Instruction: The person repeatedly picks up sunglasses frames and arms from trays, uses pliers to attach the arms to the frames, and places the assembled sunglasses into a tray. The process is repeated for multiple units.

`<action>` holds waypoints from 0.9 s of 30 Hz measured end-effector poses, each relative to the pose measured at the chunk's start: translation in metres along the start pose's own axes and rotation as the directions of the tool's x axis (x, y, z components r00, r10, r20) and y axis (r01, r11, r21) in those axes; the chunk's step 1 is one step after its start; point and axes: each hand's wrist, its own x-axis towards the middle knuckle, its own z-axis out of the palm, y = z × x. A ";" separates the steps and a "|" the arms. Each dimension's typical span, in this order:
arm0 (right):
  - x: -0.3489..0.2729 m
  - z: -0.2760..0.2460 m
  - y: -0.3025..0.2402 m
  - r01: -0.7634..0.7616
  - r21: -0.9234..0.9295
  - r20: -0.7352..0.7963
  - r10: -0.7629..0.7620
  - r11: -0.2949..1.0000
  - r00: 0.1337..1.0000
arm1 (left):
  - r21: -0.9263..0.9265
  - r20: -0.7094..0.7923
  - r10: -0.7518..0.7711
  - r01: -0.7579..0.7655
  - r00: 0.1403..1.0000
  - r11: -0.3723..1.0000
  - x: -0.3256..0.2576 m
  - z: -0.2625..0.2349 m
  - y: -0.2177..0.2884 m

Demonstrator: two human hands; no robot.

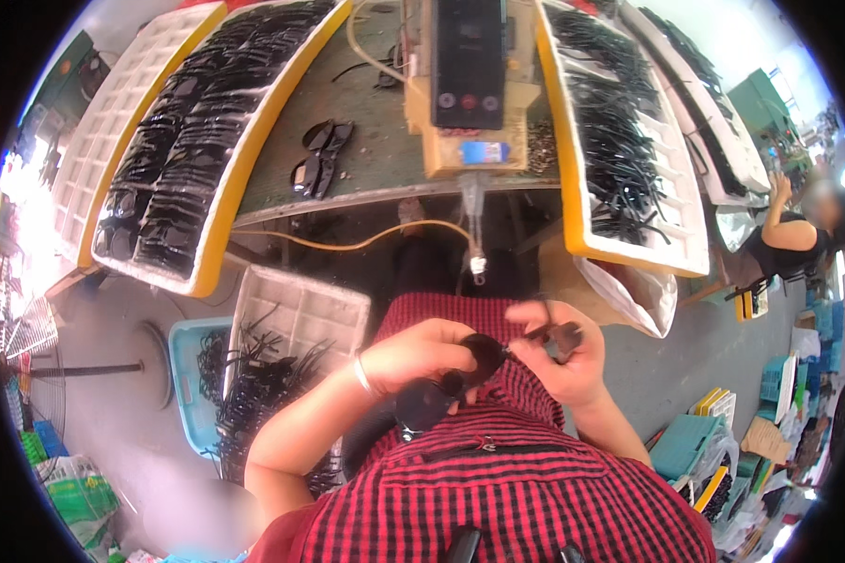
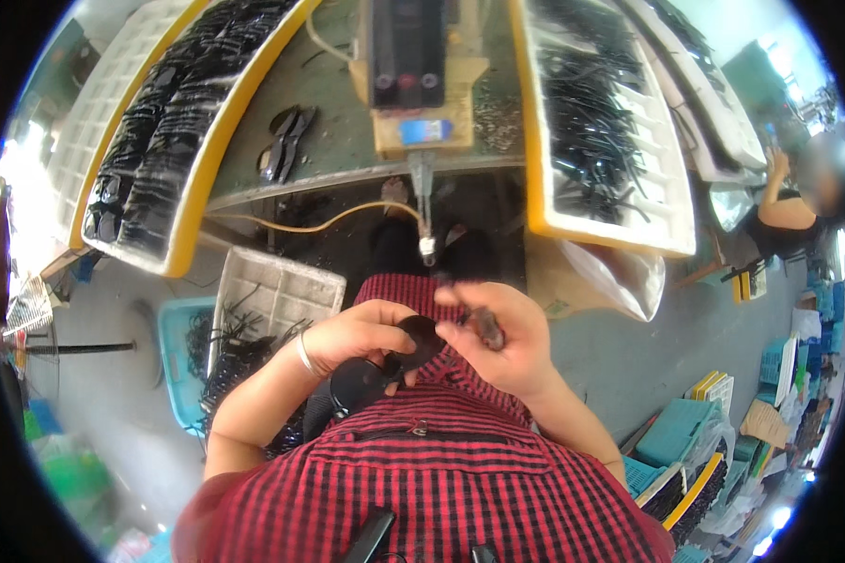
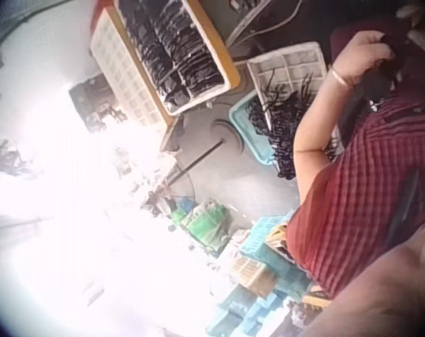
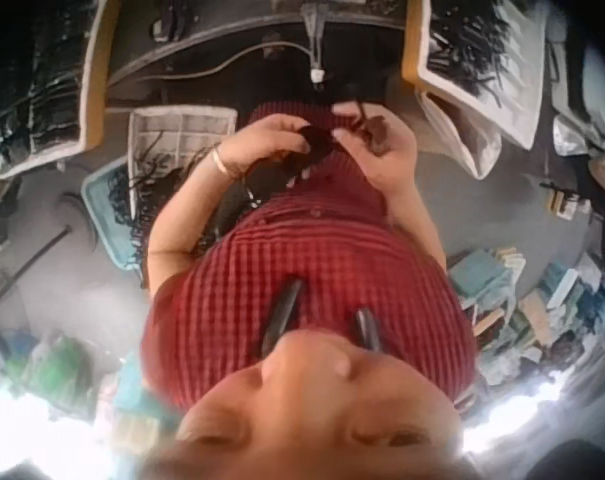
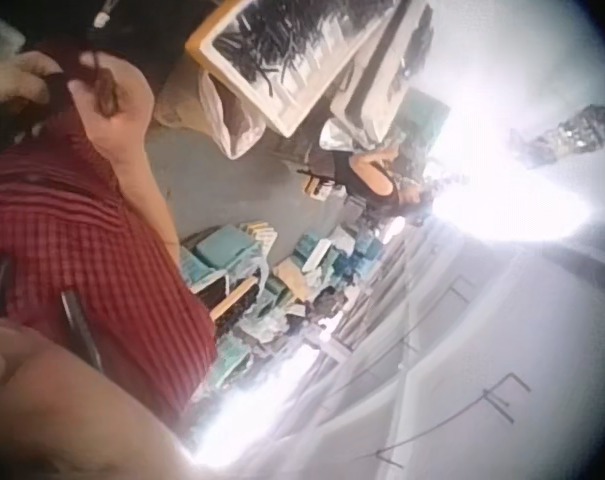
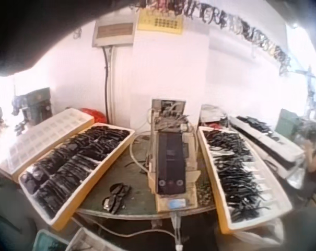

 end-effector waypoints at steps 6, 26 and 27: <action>-0.022 -0.005 0.013 -0.266 0.108 -0.261 0.285 0.958 0.922 | -0.392 0.074 0.333 -0.280 0.940 0.876 0.013 -0.013 -0.031; 0.011 0.015 0.077 -0.456 0.322 -0.160 0.522 0.830 0.838 | -0.091 -0.623 0.375 -0.539 0.686 0.837 0.060 -0.014 -0.024; 0.012 0.015 0.076 -0.438 0.333 -0.174 0.511 0.835 0.842 | -0.089 -0.614 0.389 -0.550 0.686 0.830 0.061 -0.014 -0.023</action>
